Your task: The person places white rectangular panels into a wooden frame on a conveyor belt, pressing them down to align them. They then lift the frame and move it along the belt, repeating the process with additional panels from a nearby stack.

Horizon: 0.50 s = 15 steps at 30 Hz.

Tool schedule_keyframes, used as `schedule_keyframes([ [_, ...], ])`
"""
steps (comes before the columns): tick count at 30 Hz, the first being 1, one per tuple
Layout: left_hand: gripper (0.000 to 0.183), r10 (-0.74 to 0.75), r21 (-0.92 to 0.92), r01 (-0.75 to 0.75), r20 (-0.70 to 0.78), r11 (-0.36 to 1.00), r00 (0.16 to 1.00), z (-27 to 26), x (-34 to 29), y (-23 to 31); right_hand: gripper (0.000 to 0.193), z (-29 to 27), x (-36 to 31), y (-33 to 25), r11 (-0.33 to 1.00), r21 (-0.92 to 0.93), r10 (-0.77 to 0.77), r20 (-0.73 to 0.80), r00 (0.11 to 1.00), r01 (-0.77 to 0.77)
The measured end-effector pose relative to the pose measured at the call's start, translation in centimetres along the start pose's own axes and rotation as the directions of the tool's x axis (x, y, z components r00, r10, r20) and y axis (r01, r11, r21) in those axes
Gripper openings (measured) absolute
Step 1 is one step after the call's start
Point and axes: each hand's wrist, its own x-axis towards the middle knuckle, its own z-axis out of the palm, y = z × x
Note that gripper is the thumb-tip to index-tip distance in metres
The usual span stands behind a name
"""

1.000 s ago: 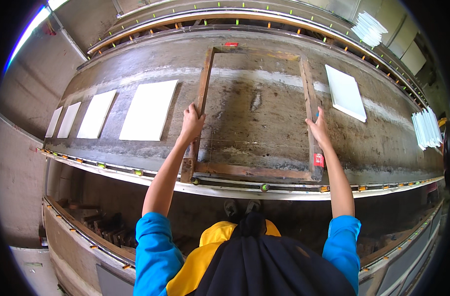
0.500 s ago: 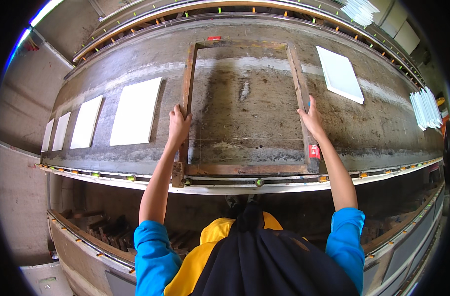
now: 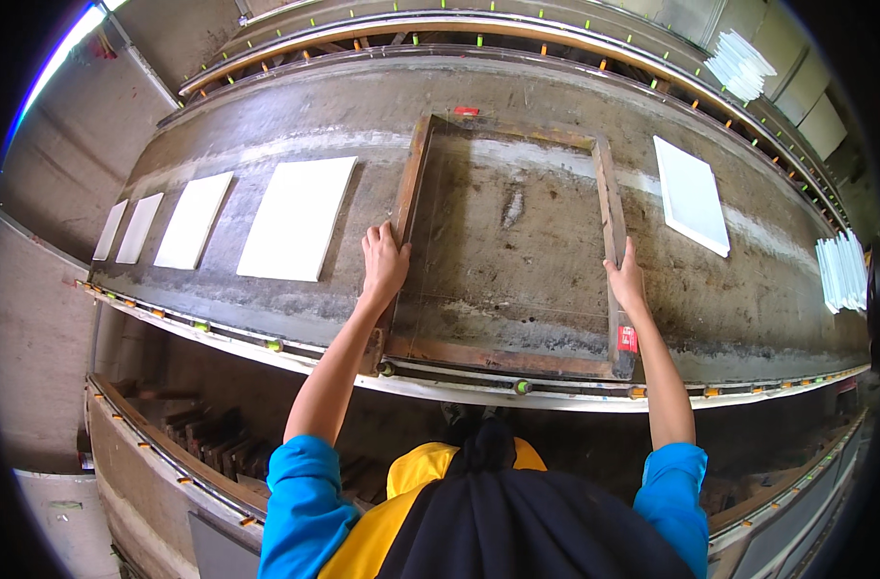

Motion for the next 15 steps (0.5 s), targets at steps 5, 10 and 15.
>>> schedule_keyframes([
  [5,0.053,-0.021,-0.025,0.021,0.019,0.999,1.000,0.0,0.0,0.3,0.071,-0.8,-0.5,-1.3,0.999,-0.031,0.040,0.018,0.999,-0.040],
  [10,0.057,-0.028,-0.032,0.031,0.081,0.999,0.996,0.0,0.2,-0.7,0.071,-1.5,-0.3,-2.5,0.992,-0.067,0.117,0.115,0.987,-0.110],
  [15,0.062,0.029,-0.119,-0.011,0.146,0.993,0.989,-0.1,0.5,-2.5,0.070,-2.4,1.0,-1.5,0.979,-0.203,-0.010,0.116,0.993,0.033],
])
